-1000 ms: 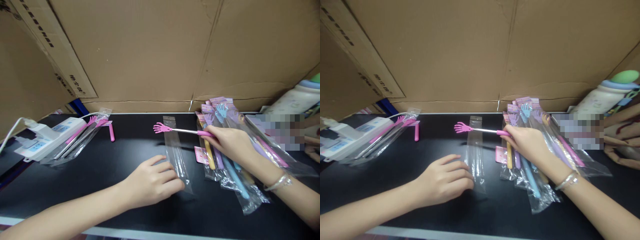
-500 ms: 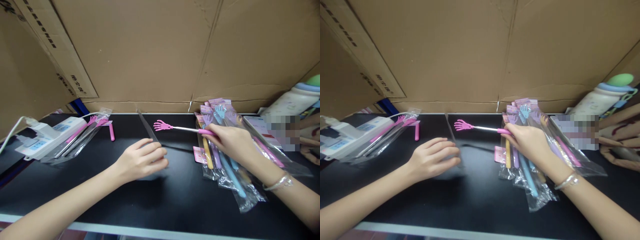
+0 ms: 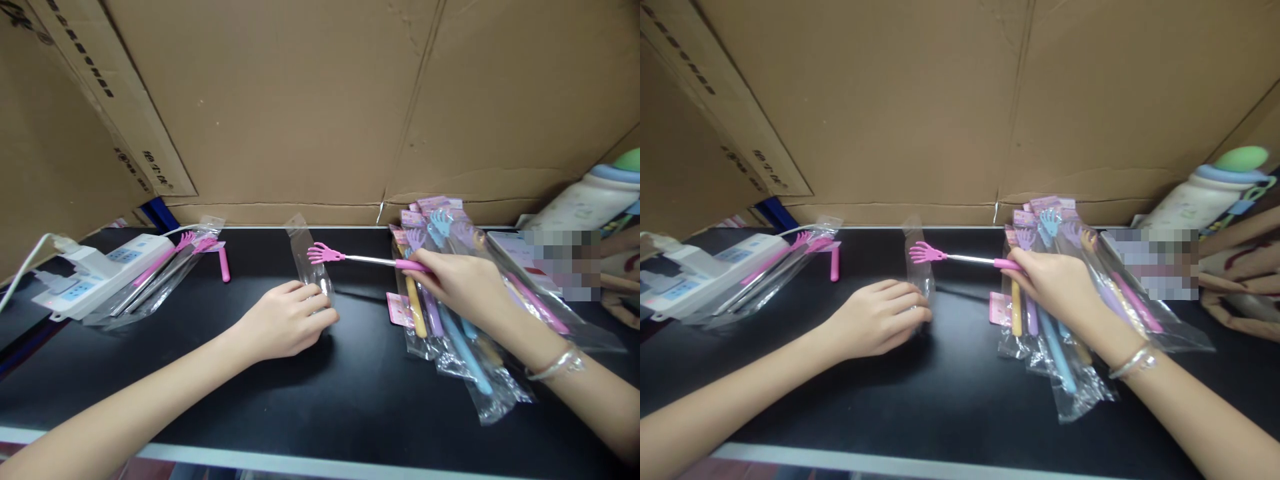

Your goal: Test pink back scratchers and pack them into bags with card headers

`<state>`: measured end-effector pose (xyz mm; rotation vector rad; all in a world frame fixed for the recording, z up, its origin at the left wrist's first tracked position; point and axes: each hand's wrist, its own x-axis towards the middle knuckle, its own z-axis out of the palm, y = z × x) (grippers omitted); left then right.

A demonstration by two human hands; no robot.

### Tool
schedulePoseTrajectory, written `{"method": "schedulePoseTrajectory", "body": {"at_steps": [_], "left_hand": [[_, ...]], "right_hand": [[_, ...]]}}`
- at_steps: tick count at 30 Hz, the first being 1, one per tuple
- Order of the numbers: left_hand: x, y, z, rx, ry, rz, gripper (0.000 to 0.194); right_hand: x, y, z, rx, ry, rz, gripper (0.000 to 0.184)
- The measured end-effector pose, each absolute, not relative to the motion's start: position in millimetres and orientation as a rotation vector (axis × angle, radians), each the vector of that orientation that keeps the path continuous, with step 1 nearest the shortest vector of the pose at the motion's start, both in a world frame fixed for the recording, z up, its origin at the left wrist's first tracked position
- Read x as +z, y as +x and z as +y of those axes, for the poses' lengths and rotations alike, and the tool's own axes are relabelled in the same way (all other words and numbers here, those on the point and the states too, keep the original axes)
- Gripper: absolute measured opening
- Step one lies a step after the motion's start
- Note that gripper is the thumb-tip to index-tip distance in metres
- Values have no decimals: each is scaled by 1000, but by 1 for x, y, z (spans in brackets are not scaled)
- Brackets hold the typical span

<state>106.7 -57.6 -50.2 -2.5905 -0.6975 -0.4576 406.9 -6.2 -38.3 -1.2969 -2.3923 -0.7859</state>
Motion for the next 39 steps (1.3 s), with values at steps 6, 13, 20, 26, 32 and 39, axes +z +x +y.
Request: {"method": "schedulePoseTrajectory", "body": {"at_steps": [6, 13, 20, 26, 32, 39], "left_hand": [[-54, 110, -59, -409, -2649, -779, 23], [-60, 111, -57, -350, -2670, -863, 12], [-59, 109, -55, -258, -2740, -865, 26], [-53, 106, -56, -211, -2895, -960, 38], [-52, 106, -57, -217, -2949, -925, 37], [-52, 107, -57, -212, -2960, -923, 44]], "right_hand": [[-38, 406, -6, -768, -1308, -2384, 37], [-37, 408, -6, -762, -1320, -2388, 36], [-38, 409, -6, -718, -1339, -2394, 38], [-37, 410, -4, -465, -1309, -2417, 37], [-38, 412, -3, -523, -1330, -2428, 34], [-37, 409, -5, -634, -1301, -2417, 37]]}}
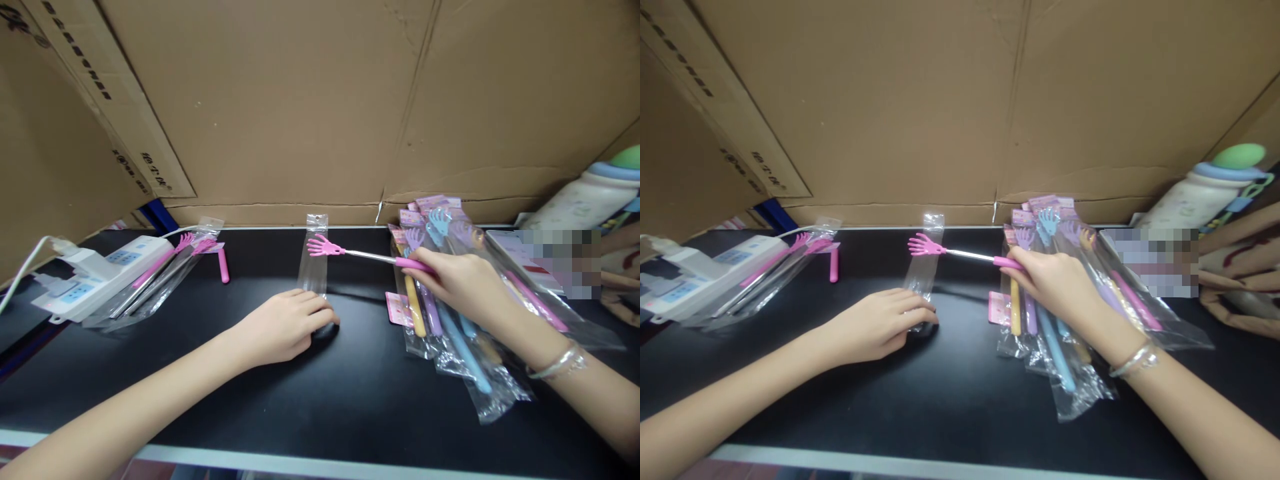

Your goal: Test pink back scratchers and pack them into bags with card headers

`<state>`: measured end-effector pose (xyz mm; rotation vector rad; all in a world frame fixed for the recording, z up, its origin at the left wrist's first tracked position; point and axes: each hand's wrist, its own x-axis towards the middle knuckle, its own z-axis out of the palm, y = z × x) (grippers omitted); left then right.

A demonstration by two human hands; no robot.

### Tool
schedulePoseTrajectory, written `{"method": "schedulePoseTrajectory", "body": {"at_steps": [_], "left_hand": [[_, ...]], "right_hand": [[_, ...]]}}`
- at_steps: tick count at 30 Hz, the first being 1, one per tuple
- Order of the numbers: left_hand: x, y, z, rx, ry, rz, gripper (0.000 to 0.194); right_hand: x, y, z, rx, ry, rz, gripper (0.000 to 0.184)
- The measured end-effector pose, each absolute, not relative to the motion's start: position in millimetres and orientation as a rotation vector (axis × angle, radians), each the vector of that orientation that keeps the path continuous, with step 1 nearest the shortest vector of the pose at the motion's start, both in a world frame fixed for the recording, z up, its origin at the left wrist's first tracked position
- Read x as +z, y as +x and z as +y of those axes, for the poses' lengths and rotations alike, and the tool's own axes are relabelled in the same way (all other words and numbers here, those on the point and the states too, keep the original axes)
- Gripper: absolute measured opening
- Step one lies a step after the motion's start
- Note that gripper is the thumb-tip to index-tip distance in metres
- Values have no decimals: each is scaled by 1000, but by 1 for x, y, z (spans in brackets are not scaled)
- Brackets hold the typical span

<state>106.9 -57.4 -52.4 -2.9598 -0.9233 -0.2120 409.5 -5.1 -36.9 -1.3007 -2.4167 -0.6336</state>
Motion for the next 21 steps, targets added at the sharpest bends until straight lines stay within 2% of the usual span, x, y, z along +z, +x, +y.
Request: {"method": "schedulePoseTrajectory", "body": {"at_steps": [9, 21], "left_hand": [[-59, 104, -54, -221, -2983, -873, 32], [-60, 101, -48, -323, -2871, -836, 38]], "right_hand": [[-37, 410, -5, -605, -1299, -2438, 37], [-36, 410, -6, -554, -1324, -2447, 38]]}}
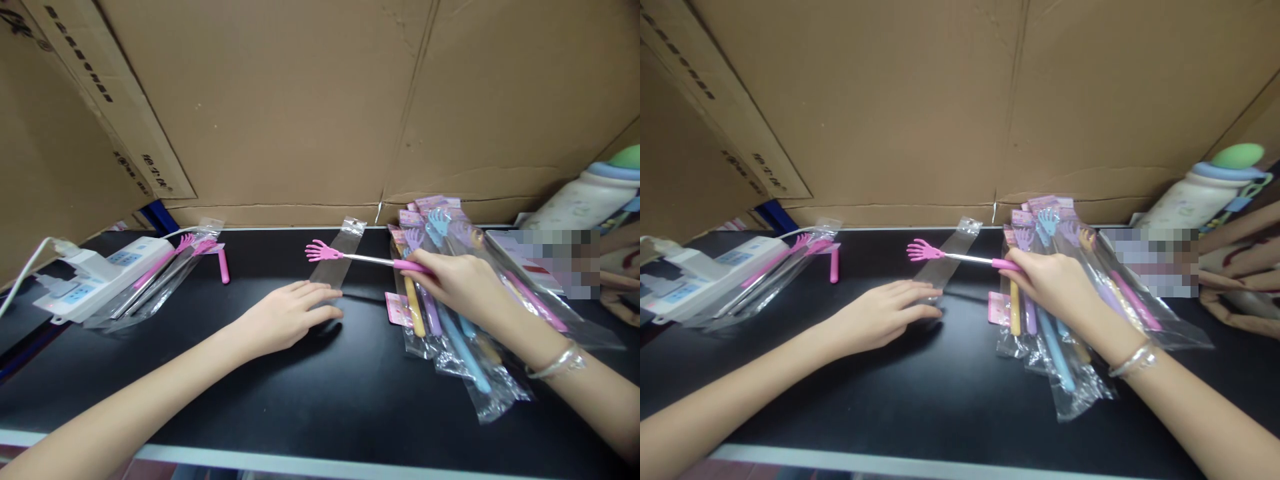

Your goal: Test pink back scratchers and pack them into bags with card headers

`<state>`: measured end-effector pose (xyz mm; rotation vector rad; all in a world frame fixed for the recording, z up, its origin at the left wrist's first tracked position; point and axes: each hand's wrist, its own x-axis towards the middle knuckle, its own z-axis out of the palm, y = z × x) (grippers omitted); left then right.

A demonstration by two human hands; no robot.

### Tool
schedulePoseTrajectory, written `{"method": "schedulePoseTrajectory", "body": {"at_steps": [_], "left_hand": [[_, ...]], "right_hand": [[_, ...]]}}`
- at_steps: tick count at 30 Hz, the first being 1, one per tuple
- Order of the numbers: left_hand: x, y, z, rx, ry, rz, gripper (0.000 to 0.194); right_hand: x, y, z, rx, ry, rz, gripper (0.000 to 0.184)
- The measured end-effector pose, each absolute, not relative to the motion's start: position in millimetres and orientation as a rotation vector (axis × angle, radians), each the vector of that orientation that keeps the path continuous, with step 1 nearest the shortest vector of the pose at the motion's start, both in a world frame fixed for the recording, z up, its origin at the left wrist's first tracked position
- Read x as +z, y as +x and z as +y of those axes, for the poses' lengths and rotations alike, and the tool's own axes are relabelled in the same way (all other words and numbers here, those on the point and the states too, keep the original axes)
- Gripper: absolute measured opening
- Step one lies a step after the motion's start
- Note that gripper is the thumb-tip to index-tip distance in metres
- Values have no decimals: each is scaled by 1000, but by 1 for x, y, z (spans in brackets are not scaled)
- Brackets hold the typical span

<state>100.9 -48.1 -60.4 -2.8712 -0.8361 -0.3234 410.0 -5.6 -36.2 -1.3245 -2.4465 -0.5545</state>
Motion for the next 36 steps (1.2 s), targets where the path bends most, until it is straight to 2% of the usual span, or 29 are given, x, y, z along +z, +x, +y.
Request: {"method": "schedulePoseTrajectory", "body": {"at_steps": [4, 11, 14, 27, 36], "left_hand": [[-59, 98, -45, -368, -2739, -985, 48], [-48, 97, -47, -374, -2561, -1043, 15], [-47, 98, -48, -349, -2572, -990, 9], [-51, 98, -48, -275, -2734, -991, 21], [-50, 96, -45, -349, -2537, -1105, 24]], "right_hand": [[-35, 409, -6, -577, -1308, -2435, 36], [-36, 410, -5, -639, -1310, -2421, 37], [-35, 410, -6, -641, -1290, -2424, 37], [-37, 410, -6, -721, -1332, -2442, 41], [-29, 408, -11, -569, -1349, -2425, 42]]}}
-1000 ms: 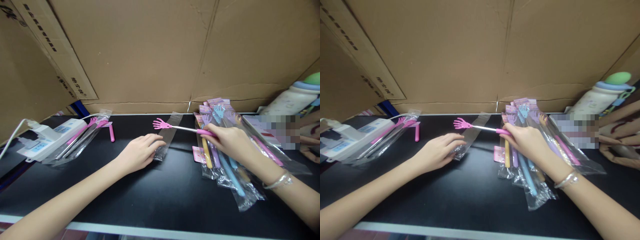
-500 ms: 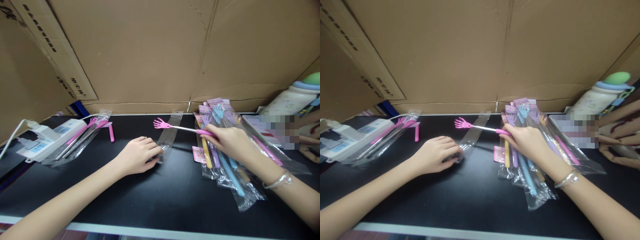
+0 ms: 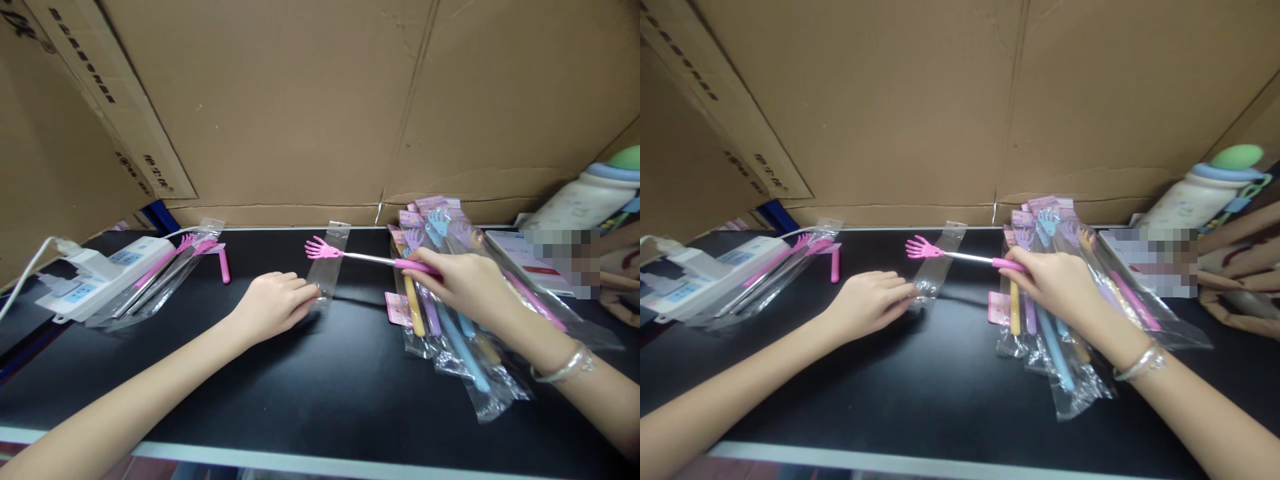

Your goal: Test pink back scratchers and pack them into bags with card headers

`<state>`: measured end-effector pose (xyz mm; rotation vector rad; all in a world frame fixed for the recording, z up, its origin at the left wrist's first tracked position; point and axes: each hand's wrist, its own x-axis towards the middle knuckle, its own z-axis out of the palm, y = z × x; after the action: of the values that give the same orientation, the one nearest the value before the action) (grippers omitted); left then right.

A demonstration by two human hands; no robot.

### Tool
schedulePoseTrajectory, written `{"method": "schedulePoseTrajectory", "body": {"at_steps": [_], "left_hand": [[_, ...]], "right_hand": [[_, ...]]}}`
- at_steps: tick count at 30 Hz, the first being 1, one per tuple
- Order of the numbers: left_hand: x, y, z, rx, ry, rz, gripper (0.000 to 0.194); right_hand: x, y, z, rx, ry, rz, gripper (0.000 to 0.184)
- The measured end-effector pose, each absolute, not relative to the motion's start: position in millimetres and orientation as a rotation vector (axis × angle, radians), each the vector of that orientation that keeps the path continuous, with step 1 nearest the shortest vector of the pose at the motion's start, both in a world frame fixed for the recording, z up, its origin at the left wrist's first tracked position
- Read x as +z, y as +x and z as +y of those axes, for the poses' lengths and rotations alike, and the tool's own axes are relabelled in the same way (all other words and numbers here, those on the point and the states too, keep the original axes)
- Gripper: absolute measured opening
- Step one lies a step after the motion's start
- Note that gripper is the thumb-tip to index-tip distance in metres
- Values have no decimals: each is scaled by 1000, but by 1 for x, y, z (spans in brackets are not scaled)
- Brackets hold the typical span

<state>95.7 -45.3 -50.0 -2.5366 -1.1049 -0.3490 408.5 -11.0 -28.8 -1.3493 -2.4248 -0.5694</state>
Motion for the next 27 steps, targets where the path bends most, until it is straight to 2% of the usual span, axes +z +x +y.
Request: {"method": "schedulePoseTrajectory", "body": {"at_steps": [9, 19, 23, 27], "left_hand": [[-47, 95, -47, -387, -2464, -1381, 12], [-44, 94, -48, -240, -2667, -1428, 31], [-41, 93, -48, -255, -2703, -1454, 39], [-41, 92, -47, -302, -2761, -1527, 38]], "right_hand": [[-22, 411, -14, -553, -1361, -2360, 44], [-22, 415, -10, -438, -1410, -2391, 43], [-16, 418, -7, -291, -1462, -2376, 43], [-9, 423, -2, -58, -1492, -2283, 43]]}}
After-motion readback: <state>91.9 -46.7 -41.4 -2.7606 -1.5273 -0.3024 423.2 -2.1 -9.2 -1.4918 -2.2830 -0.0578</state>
